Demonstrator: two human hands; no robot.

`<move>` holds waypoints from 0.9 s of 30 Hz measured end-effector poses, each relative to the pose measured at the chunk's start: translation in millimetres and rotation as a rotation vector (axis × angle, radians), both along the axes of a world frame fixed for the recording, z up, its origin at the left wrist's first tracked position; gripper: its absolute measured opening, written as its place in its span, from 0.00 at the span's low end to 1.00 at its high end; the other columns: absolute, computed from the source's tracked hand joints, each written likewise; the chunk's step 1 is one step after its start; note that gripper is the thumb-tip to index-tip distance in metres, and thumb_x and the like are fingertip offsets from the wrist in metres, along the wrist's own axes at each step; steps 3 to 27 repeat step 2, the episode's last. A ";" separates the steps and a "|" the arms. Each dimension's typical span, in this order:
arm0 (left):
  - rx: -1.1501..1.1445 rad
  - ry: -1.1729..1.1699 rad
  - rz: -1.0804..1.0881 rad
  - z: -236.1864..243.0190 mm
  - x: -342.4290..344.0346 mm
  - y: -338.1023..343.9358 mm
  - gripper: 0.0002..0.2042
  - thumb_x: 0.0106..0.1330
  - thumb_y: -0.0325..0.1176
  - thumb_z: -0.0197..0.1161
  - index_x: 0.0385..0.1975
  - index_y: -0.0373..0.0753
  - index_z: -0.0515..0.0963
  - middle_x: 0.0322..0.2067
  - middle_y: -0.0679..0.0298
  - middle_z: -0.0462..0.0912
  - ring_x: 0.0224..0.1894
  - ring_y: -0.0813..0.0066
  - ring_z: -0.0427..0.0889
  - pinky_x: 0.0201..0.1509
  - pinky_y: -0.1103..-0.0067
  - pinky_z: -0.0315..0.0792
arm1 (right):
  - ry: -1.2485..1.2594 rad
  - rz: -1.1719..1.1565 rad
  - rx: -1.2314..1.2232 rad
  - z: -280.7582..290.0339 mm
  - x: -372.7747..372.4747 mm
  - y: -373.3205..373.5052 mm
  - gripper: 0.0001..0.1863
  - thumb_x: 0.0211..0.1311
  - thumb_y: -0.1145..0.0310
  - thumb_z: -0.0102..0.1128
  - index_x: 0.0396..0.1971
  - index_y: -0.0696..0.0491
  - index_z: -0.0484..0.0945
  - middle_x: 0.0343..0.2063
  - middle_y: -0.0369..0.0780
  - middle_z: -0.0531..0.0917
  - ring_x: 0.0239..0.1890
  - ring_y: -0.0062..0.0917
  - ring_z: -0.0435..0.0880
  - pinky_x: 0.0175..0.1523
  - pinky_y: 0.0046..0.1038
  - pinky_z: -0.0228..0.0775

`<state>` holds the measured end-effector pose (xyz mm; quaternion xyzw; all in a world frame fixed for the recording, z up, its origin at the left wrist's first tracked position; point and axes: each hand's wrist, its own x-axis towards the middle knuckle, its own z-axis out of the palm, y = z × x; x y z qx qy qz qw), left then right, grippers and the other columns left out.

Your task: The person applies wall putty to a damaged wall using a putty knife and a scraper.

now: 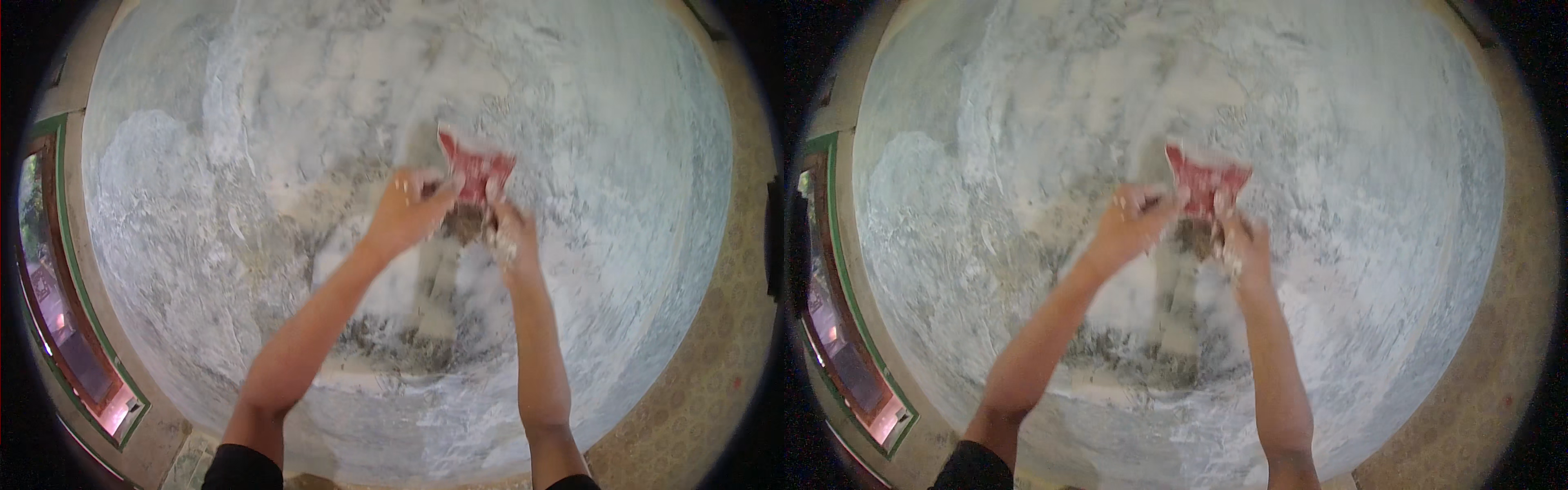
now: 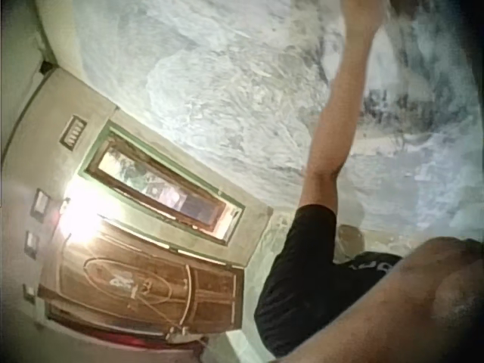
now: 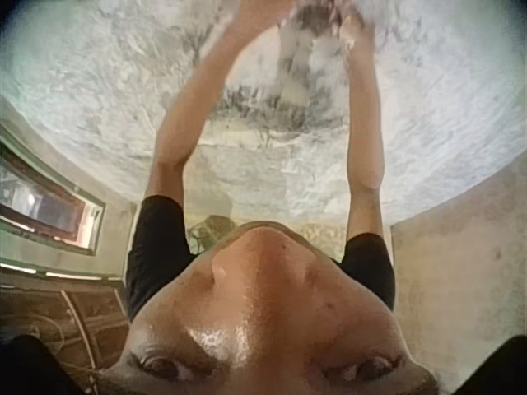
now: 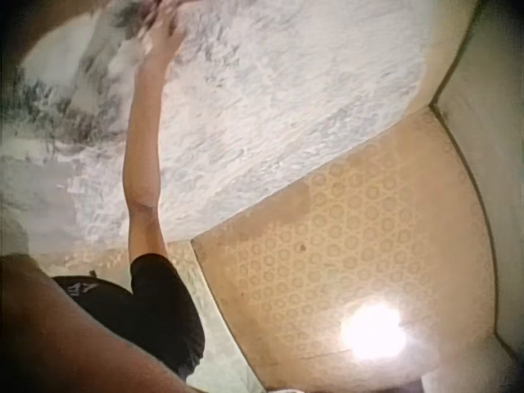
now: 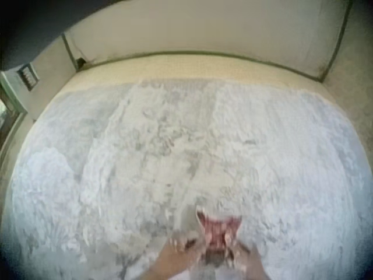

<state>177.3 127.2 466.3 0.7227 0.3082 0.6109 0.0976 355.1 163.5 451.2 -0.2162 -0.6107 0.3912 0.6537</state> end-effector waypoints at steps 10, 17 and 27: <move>0.143 0.038 0.118 -36.2 -5.1 34.2 0.15 0.68 0.42 0.59 0.23 0.37 0.78 0.14 0.69 0.70 0.19 0.82 0.68 0.24 0.76 0.64 | 0.053 -0.045 -0.064 -15.3 -6.3 29.8 0.20 0.63 0.47 0.63 0.31 0.52 0.79 0.21 0.31 0.76 0.21 0.15 0.72 0.26 0.23 0.62; 0.143 0.038 0.118 -36.2 -5.1 34.2 0.15 0.68 0.42 0.59 0.23 0.37 0.78 0.14 0.69 0.70 0.19 0.82 0.68 0.24 0.76 0.64 | 0.053 -0.045 -0.064 -15.3 -6.3 29.8 0.20 0.63 0.47 0.63 0.31 0.52 0.79 0.21 0.31 0.76 0.21 0.15 0.72 0.26 0.23 0.62; 0.143 0.038 0.118 -36.2 -5.1 34.2 0.15 0.68 0.42 0.59 0.23 0.37 0.78 0.14 0.69 0.70 0.19 0.82 0.68 0.24 0.76 0.64 | 0.053 -0.045 -0.064 -15.3 -6.3 29.8 0.20 0.63 0.47 0.63 0.31 0.52 0.79 0.21 0.31 0.76 0.21 0.15 0.72 0.26 0.23 0.62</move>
